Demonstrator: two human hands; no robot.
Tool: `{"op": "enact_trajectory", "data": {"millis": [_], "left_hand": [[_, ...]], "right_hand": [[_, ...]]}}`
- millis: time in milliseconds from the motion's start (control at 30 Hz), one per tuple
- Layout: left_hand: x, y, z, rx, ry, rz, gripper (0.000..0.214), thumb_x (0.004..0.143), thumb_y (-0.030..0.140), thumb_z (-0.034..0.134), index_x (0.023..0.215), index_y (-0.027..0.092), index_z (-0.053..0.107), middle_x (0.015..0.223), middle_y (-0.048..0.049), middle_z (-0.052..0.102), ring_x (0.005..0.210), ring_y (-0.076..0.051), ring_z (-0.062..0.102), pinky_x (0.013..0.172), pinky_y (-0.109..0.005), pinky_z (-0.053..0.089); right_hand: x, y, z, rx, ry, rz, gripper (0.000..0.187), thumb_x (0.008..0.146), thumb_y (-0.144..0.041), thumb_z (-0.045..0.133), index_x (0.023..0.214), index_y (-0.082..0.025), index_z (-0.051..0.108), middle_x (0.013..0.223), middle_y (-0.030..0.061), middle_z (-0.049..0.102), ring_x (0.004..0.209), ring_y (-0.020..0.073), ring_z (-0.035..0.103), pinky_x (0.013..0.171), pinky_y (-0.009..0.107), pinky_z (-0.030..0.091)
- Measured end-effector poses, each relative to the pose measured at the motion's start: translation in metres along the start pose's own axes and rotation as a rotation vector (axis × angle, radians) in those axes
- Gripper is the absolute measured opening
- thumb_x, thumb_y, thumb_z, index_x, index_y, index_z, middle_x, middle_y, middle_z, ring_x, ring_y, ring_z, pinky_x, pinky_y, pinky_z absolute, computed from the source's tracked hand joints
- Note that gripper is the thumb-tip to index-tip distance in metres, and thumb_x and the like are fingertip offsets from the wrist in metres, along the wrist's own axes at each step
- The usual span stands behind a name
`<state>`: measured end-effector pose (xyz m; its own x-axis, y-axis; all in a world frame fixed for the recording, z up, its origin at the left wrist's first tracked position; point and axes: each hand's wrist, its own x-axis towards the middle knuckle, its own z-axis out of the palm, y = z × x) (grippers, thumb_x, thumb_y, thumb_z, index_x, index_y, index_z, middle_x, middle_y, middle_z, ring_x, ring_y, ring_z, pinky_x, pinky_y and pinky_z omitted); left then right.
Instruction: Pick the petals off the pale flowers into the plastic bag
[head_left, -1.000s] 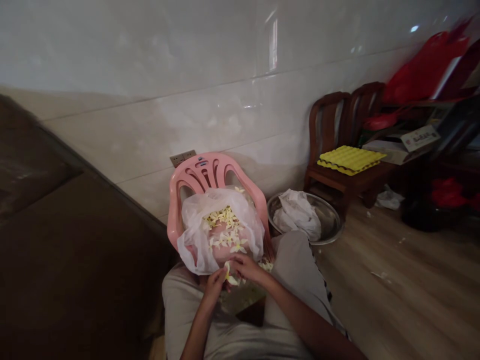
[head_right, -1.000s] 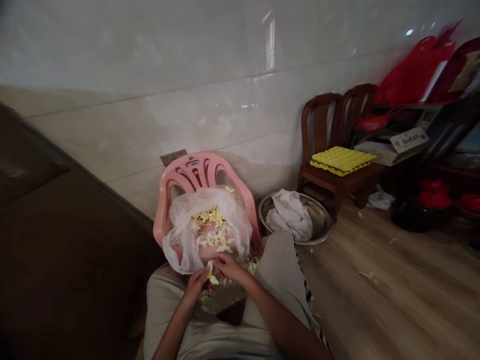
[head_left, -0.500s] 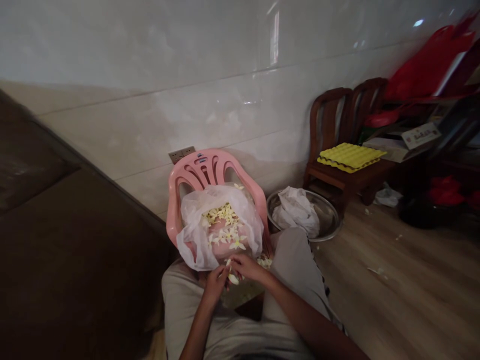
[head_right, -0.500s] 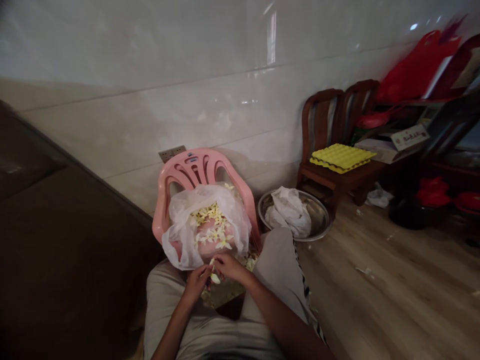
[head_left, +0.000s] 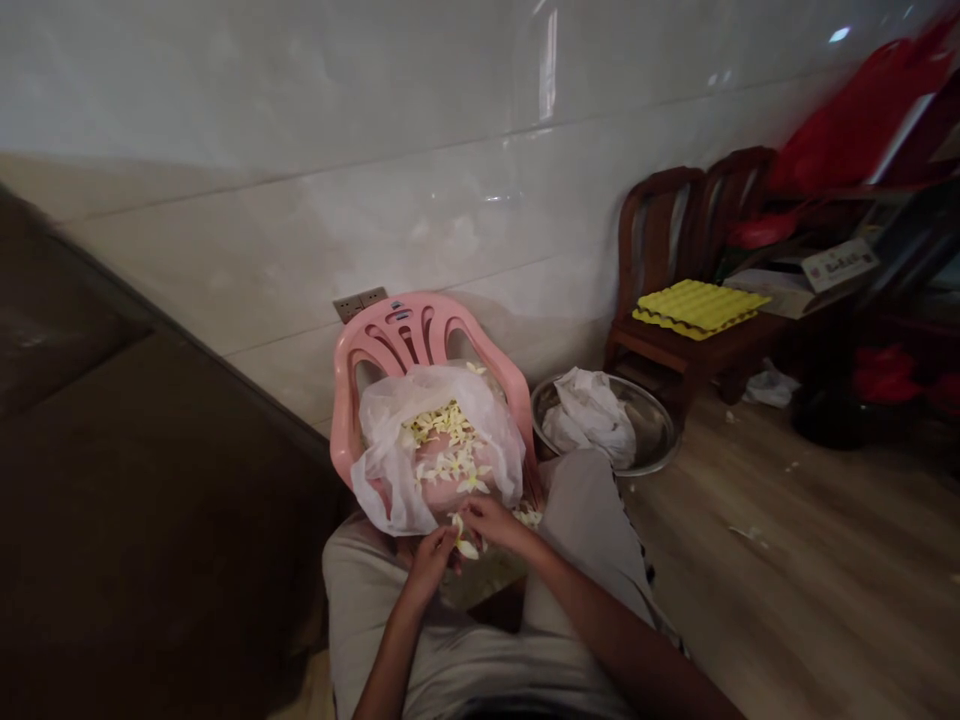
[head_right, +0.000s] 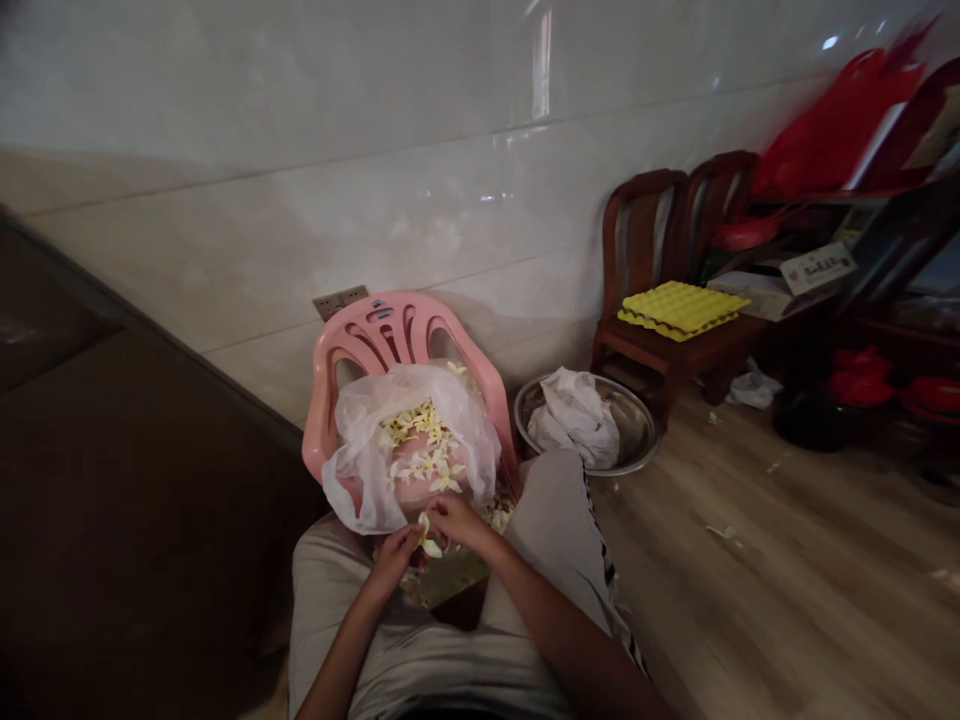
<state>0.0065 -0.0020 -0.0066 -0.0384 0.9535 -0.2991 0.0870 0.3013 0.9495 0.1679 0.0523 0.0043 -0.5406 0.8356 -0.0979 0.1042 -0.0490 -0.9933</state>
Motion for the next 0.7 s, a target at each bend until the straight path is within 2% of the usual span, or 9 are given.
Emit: {"op": "enact_trajectory", "data": {"millis": [100,167,267,400,533,633,700], "left_hand": [[0.008,-0.007,-0.005,-0.126,0.085,-0.085,0.058,0.055,0.067,0.079,0.077,0.015,0.070,0.053,-0.0004,0.067,0.036,-0.013,0.056,0.041,-0.025,0.044],[0.012,-0.009,-0.009,-0.175,0.120,-0.103,0.057,0.052,0.064,0.082,0.078,0.015,0.068,0.058,-0.0006,0.070,0.038,-0.015,0.060,0.044,-0.026,0.048],[0.015,-0.010,-0.013,-0.231,0.163,-0.117,0.055,0.050,0.058,0.086,0.080,0.016,0.067,0.064,-0.0002,0.072,0.049,-0.019,0.069,0.052,-0.029,0.055],[0.015,-0.008,-0.015,-0.301,0.248,-0.140,0.053,0.053,0.050,0.088,0.086,0.017,0.065,0.073,-0.0057,0.076,0.055,-0.022,0.073,0.050,-0.026,0.052],[0.013,-0.004,-0.016,-0.341,0.315,-0.115,0.052,0.049,0.045,0.090,0.084,0.016,0.065,0.074,-0.0087,0.077,0.054,-0.021,0.071,0.043,-0.023,0.044],[0.012,-0.002,-0.017,-0.319,0.339,-0.094,0.053,0.045,0.046,0.090,0.081,0.014,0.066,0.061,-0.0046,0.072,0.049,-0.019,0.066,0.041,-0.022,0.042],[0.012,-0.002,-0.018,-0.303,0.358,-0.075,0.053,0.044,0.046,0.090,0.079,0.015,0.066,0.055,-0.0009,0.067,0.047,-0.017,0.063,0.042,-0.022,0.043]], "right_hand": [[-0.001,0.005,0.003,-0.003,0.003,-0.020,0.008,0.092,-0.024,0.054,0.086,-0.019,0.057,0.059,-0.0079,0.052,0.042,0.0077,0.046,0.041,0.017,0.036],[-0.001,0.008,0.004,-0.083,0.021,-0.066,0.006,0.092,-0.024,0.055,0.090,-0.020,0.058,0.064,-0.0069,0.053,0.046,0.0082,0.047,0.045,0.018,0.038],[-0.003,0.008,0.004,-0.305,0.129,-0.218,0.008,0.090,-0.018,0.057,0.096,-0.020,0.061,0.074,-0.0033,0.059,0.062,0.0121,0.055,0.060,0.022,0.045],[-0.007,-0.002,0.003,-0.542,0.247,-0.394,0.017,0.089,-0.013,0.056,0.104,-0.019,0.062,0.095,0.0039,0.066,0.088,0.0179,0.061,0.079,0.028,0.046],[-0.014,-0.011,0.007,-0.617,0.167,-0.405,0.019,0.092,-0.017,0.056,0.109,-0.020,0.062,0.095,0.0043,0.068,0.087,0.0180,0.063,0.077,0.026,0.044],[-0.019,-0.014,0.010,-0.667,0.053,-0.402,0.023,0.092,-0.024,0.061,0.115,-0.022,0.062,0.091,0.0024,0.070,0.082,0.0177,0.065,0.071,0.024,0.043],[-0.021,-0.015,0.012,-0.715,0.004,-0.433,0.031,0.092,-0.028,0.063,0.123,-0.023,0.060,0.098,0.0035,0.070,0.086,0.0188,0.066,0.072,0.024,0.044]]}}
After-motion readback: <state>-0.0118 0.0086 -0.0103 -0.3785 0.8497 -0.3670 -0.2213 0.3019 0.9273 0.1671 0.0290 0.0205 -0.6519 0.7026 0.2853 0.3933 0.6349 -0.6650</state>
